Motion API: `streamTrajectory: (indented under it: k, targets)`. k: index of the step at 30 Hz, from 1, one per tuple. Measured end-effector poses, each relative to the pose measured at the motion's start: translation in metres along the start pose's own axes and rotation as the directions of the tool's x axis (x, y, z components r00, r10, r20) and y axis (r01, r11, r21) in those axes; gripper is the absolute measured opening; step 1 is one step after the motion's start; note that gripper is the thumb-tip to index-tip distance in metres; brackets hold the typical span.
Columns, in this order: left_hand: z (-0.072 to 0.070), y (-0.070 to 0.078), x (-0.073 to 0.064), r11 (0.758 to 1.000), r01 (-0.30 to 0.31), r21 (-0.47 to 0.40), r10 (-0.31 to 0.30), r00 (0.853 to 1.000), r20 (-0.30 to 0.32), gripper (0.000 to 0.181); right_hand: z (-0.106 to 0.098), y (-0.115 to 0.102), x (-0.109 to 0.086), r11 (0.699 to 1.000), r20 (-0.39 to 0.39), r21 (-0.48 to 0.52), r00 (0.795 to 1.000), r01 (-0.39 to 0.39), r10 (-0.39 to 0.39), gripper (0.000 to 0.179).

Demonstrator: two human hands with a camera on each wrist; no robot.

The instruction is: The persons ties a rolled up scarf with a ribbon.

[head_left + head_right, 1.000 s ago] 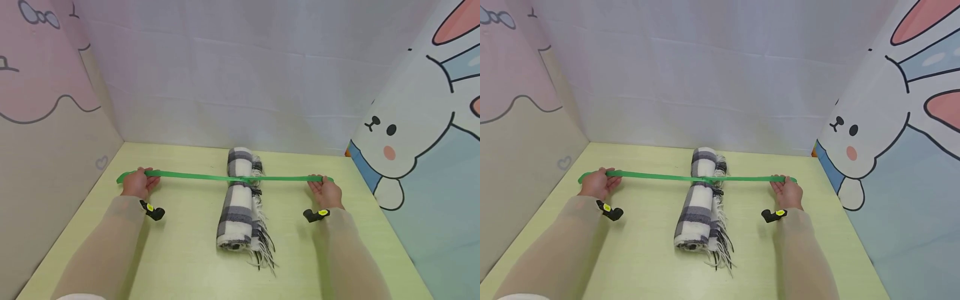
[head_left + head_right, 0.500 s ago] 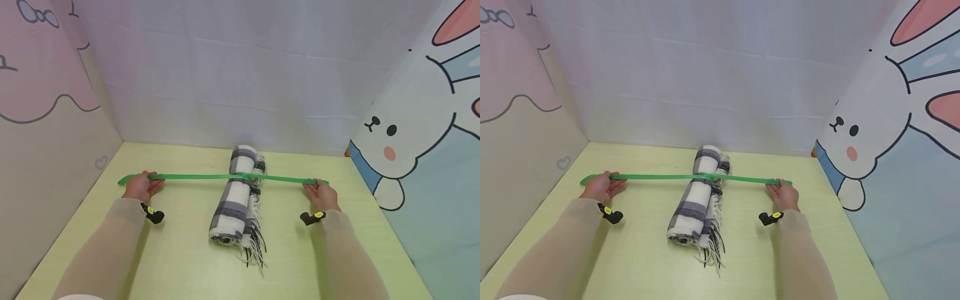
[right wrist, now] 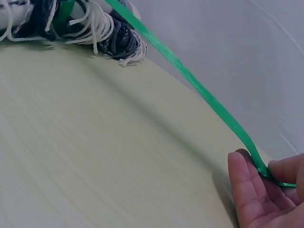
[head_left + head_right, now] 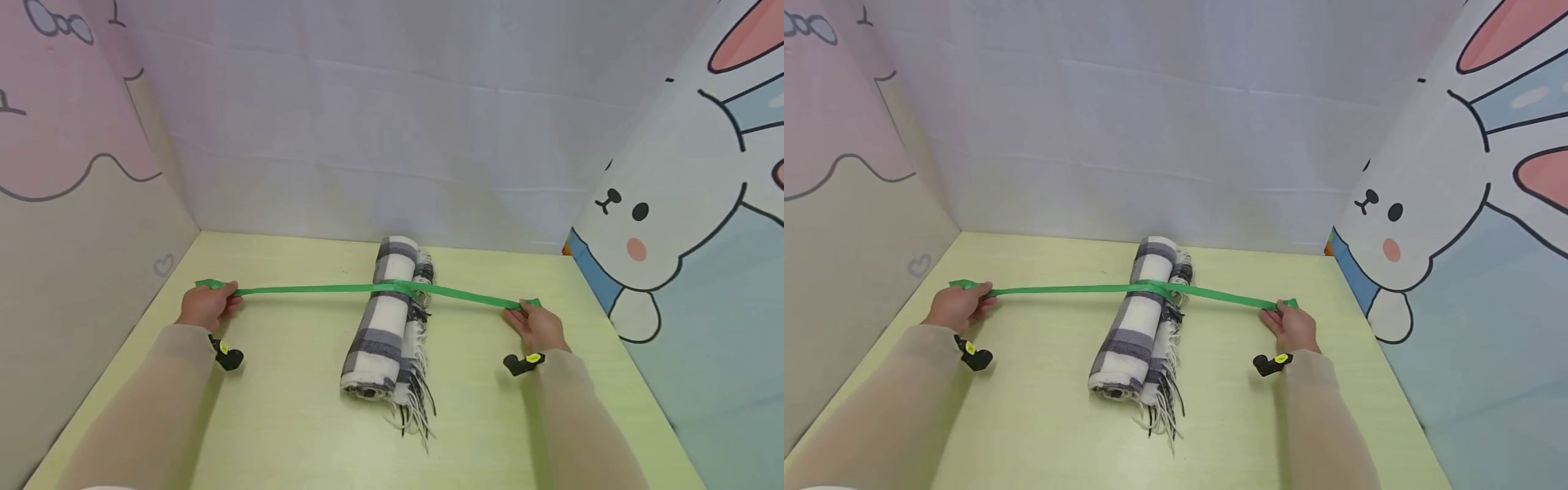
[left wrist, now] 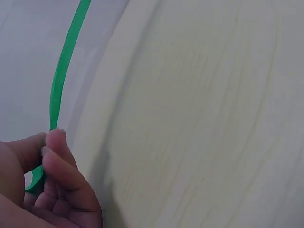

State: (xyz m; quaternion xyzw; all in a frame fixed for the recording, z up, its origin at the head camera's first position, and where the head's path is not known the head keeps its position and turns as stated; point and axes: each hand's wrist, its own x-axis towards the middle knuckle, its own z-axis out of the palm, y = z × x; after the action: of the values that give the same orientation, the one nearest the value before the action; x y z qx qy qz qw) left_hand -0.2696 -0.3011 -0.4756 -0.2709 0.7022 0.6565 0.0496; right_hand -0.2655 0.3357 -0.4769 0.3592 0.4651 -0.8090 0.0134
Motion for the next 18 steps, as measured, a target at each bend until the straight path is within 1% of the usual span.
streamTrajectory:
  k: [1,3,7,9,11,12,13,14,15,16,18]
  targets:
    - [-0.003,-0.001,0.001,1.0,-0.001,0.019,0.001,1.0,-0.007,0.025,-0.001,0.0,0.001,1.0,-0.005,-0.023,1.0,0.012,-0.012,0.044]
    - [-0.008,-0.003,0.002,0.999,0.007,0.039,-0.007,1.0,-0.025,0.025,-0.002,0.0,0.003,0.997,-0.038,-0.065,0.998,0.044,-0.047,0.037]
    - [-0.016,-0.006,0.003,0.999,0.038,0.02,-0.036,0.996,-0.081,0.021,-0.009,-0.003,0.006,0.986,-0.108,-0.13,0.987,0.109,-0.123,0.025]
    - [-0.02,-0.008,0.004,0.998,0.042,0.036,-0.038,0.993,-0.115,0.021,-0.013,-0.005,0.008,0.976,-0.139,-0.172,0.978,0.133,-0.157,0.022]
    - [-0.024,-0.01,0.006,0.996,0.034,0.079,-0.021,0.989,-0.148,0.021,-0.017,-0.007,0.008,0.952,-0.144,-0.263,0.97,0.154,-0.197,0.019]
    - [-0.026,-0.011,0.007,0.995,0.023,0.098,-0.007,0.987,-0.16,0.021,-0.019,-0.008,0.008,0.929,-0.135,-0.331,0.966,0.165,-0.22,0.018]
    - [-0.028,-0.012,0.008,0.992,0.012,0.125,0.009,0.985,-0.171,0.022,-0.021,-0.009,0.008,0.892,-0.114,-0.415,0.962,0.18,-0.247,0.017]
    - [-0.029,-0.013,0.009,0.989,0.002,0.15,0.025,0.984,-0.176,0.023,-0.022,-0.009,0.009,0.843,-0.092,-0.5,0.957,0.196,-0.277,0.016]
    - [-0.03,-0.014,0.01,0.985,-0.008,0.172,0.039,0.983,-0.178,0.025,-0.024,-0.01,0.009,0.782,-0.064,-0.587,0.95,0.211,-0.305,0.016]
    - [-0.031,-0.014,0.01,0.982,-0.019,0.188,0.052,0.983,-0.173,0.028,-0.025,-0.01,0.008,0.708,-0.033,-0.668,0.942,0.228,-0.335,0.017]
    - [-0.03,-0.015,0.011,0.976,-0.033,0.215,0.068,0.985,-0.157,0.033,-0.027,-0.009,0.007,0.541,0.026,-0.802,0.919,0.254,-0.393,0.021]
